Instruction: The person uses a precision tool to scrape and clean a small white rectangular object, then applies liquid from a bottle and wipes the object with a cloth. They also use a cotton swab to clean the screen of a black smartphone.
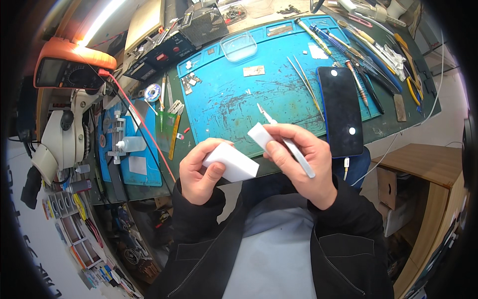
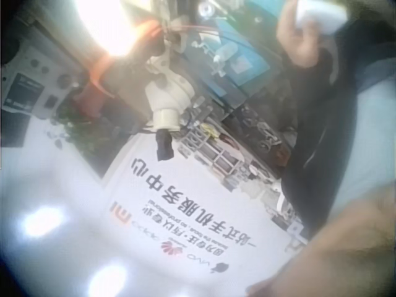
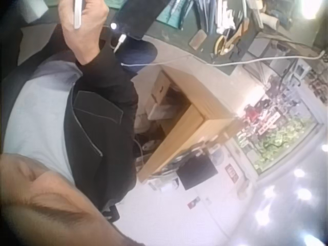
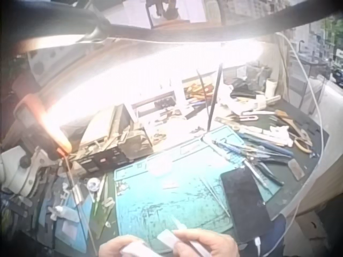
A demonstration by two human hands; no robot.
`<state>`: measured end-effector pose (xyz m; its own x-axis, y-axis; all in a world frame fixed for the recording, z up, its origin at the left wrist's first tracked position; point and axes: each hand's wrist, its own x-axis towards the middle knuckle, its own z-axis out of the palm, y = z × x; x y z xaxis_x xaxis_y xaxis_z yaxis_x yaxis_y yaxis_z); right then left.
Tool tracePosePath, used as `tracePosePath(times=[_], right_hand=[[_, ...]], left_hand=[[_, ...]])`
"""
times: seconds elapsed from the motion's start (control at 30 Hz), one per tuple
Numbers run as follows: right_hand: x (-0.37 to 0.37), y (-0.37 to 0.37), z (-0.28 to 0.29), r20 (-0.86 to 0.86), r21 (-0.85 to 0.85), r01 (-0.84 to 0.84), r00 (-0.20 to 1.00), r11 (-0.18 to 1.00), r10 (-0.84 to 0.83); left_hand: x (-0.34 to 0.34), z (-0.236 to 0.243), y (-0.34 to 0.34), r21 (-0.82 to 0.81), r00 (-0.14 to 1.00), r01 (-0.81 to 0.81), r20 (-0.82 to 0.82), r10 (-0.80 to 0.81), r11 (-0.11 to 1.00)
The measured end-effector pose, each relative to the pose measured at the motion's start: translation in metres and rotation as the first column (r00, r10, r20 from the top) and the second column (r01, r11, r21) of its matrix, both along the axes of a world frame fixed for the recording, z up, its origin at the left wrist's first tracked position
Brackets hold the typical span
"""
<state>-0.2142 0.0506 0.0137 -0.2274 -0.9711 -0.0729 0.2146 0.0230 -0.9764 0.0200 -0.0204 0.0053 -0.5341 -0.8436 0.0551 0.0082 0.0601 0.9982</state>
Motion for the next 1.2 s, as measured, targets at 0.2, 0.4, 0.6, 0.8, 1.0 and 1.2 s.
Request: tracePosePath(times=[0.2,0.4,0.6,0.8,1.0,1.2], right_hand=[[-0.009,-0.002,0.002,-0.017,-0.028,0.034,0.999,0.999,-0.034],[-0.008,0.004,0.004,-0.221,-0.065,0.112,0.967,0.992,-0.124],[-0.011,-0.002,-0.001,-0.669,-0.423,-0.054,0.693,0.905,-0.271],[-0.013,0.008,0.008,-0.66,-0.481,0.005,0.655,0.877,-0.366],[-0.057,0.03,0.046,0.121,-0.121,0.092,0.99,0.988,-0.077],[-0.082,0.031,0.061,0.089,-0.037,0.011,0.996,0.999,-0.008]], left_hand=[[-0.01,0.001,-0.003,-0.143,0.974,-0.193,-0.149,0.172,0.971],[-0.022,0.035,-0.021,-0.812,0.841,-0.155,0.191,0.507,0.563],[-0.021,0.062,-0.025,-0.548,0.887,-0.183,0.266,0.377,0.816],[-0.042,0.084,-0.039,-0.77,0.937,0.013,0.232,0.262,0.638],[-0.08,0.067,-0.024,-0.611,0.995,0.103,0.075,-0.071,0.785],[-0.107,0.059,-0.019,-0.936,0.988,0.129,0.151,0.044,0.326]])
